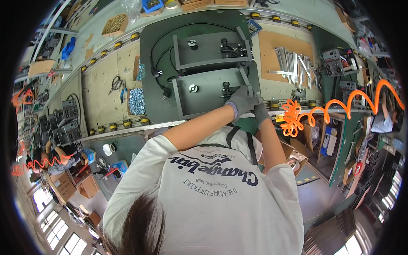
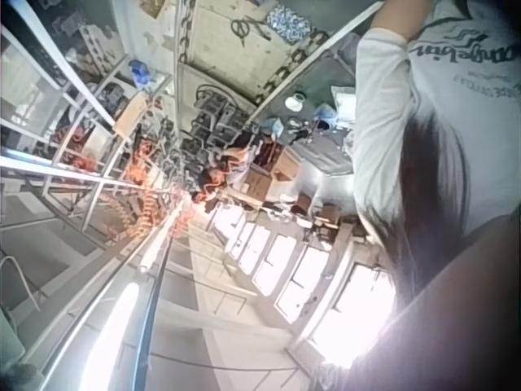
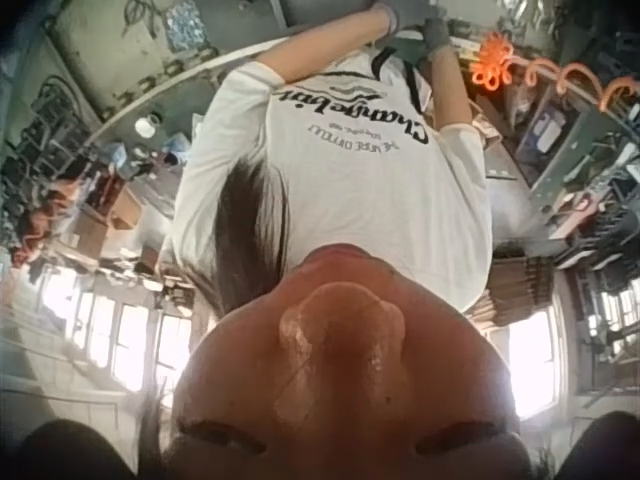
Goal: Assembling electronic components and wiring into an inverter housing.
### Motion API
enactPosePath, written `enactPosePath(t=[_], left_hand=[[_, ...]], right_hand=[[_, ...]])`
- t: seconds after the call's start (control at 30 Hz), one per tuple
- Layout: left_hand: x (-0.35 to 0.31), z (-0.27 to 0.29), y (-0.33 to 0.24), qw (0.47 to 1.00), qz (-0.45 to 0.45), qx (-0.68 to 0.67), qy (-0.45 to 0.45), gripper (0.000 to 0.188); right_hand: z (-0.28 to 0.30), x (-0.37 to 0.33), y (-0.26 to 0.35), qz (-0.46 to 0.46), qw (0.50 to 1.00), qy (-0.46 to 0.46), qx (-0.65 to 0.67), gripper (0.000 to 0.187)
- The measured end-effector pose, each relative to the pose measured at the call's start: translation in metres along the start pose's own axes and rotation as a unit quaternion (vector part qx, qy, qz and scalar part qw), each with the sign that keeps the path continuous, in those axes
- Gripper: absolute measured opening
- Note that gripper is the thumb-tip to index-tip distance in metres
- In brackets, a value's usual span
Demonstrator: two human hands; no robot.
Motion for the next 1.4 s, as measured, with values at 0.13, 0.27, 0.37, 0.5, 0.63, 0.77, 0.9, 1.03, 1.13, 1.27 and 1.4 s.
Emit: enactPosePath(t=[0.13,0.27,0.37,0.5,0.63,0.77,0.9,1.03,1.13,1.27,1.4], left_hand=[[-0.061,0.033,-0.014,0.998,-0.006,0.048,-0.031,0.062],[-0.112,0.043,-0.018,0.982,-0.110,-0.149,0.038,0.067],[-0.150,0.074,-0.050,0.945,-0.195,-0.252,0.078,0.063],[-0.186,0.125,-0.060,0.931,-0.178,-0.312,0.066,0.055],[-0.177,0.171,0.016,0.866,-0.161,-0.473,-0.004,0.042],[-0.178,0.229,0.096,0.939,-0.058,-0.294,-0.171,0.042],[-0.172,0.258,0.181,0.910,0.075,-0.337,-0.229,0.054],[-0.173,0.267,0.207,0.863,0.063,-0.422,-0.270,0.058],[-0.171,0.274,0.210,0.860,0.048,-0.440,-0.253,0.061],[-0.159,0.284,0.232,0.858,-0.004,-0.461,-0.226,0.061],[-0.144,0.291,0.265,0.856,-0.025,-0.466,-0.222,0.057]], right_hand=[[-0.060,-0.073,0.029,0.056,0.983,0.154,0.084,0.049],[-0.091,-0.184,0.093,0.059,0.959,0.245,0.128,0.053],[-0.051,-0.213,0.136,0.226,0.959,0.132,-0.104,0.059],[-0.133,-0.306,0.171,0.326,0.916,0.168,-0.161,0.074],[-0.208,-0.336,0.152,0.350,0.881,0.187,-0.259,0.096],[-0.296,-0.327,0.107,0.254,0.851,0.281,-0.365,0.067],[-0.343,-0.310,0.078,0.281,0.728,0.391,-0.489,0.044],[-0.341,-0.252,0.141,0.487,0.655,0.068,-0.573,0.023],[-0.316,-0.178,0.194,0.557,0.394,-0.083,-0.726,0.033],[-0.292,-0.118,0.199,0.432,0.360,0.029,-0.826,0.027],[-0.311,-0.131,0.231,0.392,0.354,0.032,-0.848,0.029]])
Point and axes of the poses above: each hand's wrist, its own x-axis towards the middle knuckle, its own z-axis out of the back of the hand, y = z × x, the point moved 3 cm from there along x, towards the middle knuckle, and after that the axes turned 1 degree about z, right-handed, at the moved point
